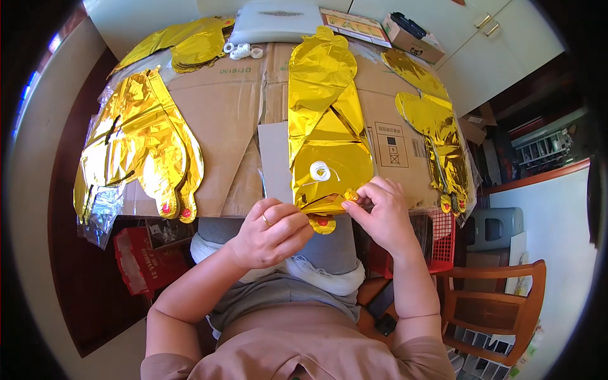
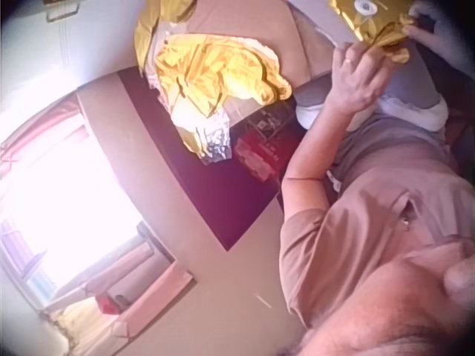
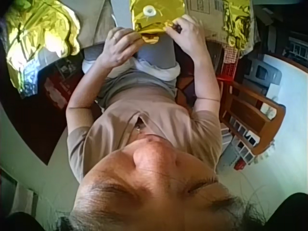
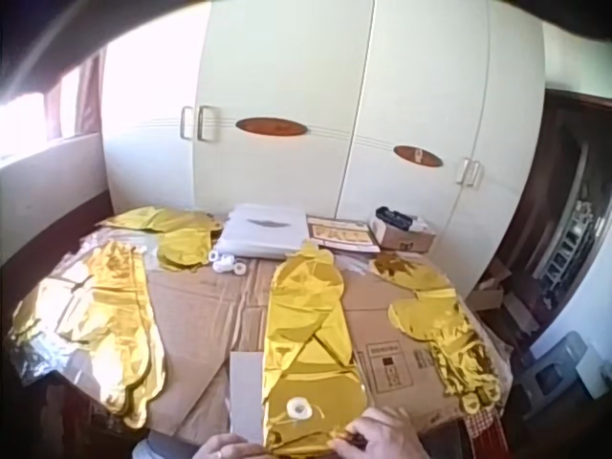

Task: Folding gold foil balloons and inserting them into retail packaging sleeves.

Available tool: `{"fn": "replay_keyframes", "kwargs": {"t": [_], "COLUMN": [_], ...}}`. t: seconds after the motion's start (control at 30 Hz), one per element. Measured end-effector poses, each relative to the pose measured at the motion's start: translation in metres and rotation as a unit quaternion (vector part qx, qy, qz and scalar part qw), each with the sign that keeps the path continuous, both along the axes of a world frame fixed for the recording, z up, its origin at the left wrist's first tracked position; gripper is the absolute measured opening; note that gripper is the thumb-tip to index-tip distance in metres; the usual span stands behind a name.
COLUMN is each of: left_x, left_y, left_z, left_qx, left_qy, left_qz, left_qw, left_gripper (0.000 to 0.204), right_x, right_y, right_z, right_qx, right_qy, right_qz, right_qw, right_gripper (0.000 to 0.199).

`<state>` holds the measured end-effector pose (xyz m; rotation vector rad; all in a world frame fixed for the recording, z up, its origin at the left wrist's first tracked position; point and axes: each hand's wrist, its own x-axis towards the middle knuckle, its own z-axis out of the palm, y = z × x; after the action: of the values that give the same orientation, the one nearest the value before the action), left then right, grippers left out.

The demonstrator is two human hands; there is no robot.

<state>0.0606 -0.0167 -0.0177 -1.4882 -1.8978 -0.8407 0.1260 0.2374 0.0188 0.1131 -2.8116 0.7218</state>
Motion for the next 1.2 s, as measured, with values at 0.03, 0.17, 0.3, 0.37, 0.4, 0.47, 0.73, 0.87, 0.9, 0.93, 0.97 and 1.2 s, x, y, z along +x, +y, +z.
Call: {"fn": "replay_keyframes", "kwargs": {"t": [0.03,0.17,0.3,0.37,0.4,0.47,0.73,0.87,0.9,0.93,0.97,1.2], "left_x": [-0.002,-0.007,-0.007,-0.008,-0.008,-0.007,-0.007,-0.009,-0.009,-0.009,-0.009,-0.017], "left_y": [0.001,0.008,0.007,0.006,0.006,0.004,0.0,-0.001,-0.001,0.0,0.0,0.001], "left_z": [0.0,-0.001,0.002,0.002,0.001,0.002,0.004,0.006,0.007,0.008,0.009,0.033], "left_qx": [0.008,0.006,-0.046,-0.058,-0.061,-0.066,-0.053,-0.049,-0.05,-0.052,-0.052,-0.183], "left_qy": [-0.014,-0.06,-0.05,-0.038,-0.04,-0.044,-0.117,-0.128,-0.129,-0.131,-0.134,-0.011], "left_qz": [0.015,0.079,0.079,0.084,0.081,0.076,0.043,0.034,0.033,0.033,0.034,0.018], "left_qw": [1.0,0.995,0.995,0.994,0.994,0.994,0.991,0.99,0.99,0.989,0.989,0.983], "left_gripper": [0.029,0.023,0.028,0.03,0.031,0.034,0.035,0.033,0.033,0.032,0.031,0.025], "right_x": [0.0,-0.001,-0.002,-0.002,-0.001,-0.001,0.017,0.018,0.014,0.01,0.008,-0.001], "right_y": [0.0,0.0,0.001,0.0,0.0,-0.001,-0.026,-0.034,-0.035,-0.035,-0.034,-0.035], "right_z": [0.001,0.003,0.001,0.002,0.002,0.003,0.006,-0.001,-0.001,-0.001,0.001,0.003], "right_qx": [0.002,0.003,-0.002,-0.004,-0.002,0.001,0.155,0.204,0.214,0.224,0.23,0.207], "right_qy": [-0.001,-0.007,-0.012,-0.014,-0.013,-0.012,0.232,0.217,0.209,0.202,0.196,0.17], "right_qz": [0.002,0.007,0.0,-0.003,-0.004,-0.007,0.002,0.14,0.152,0.165,0.181,0.19], "right_qw": [1.0,1.0,1.0,1.0,1.0,1.0,0.96,0.944,0.942,0.939,0.936,0.945], "right_gripper": [0.024,0.026,0.026,0.026,0.026,0.025,0.018,0.019,0.02,0.02,0.025,0.018]}}
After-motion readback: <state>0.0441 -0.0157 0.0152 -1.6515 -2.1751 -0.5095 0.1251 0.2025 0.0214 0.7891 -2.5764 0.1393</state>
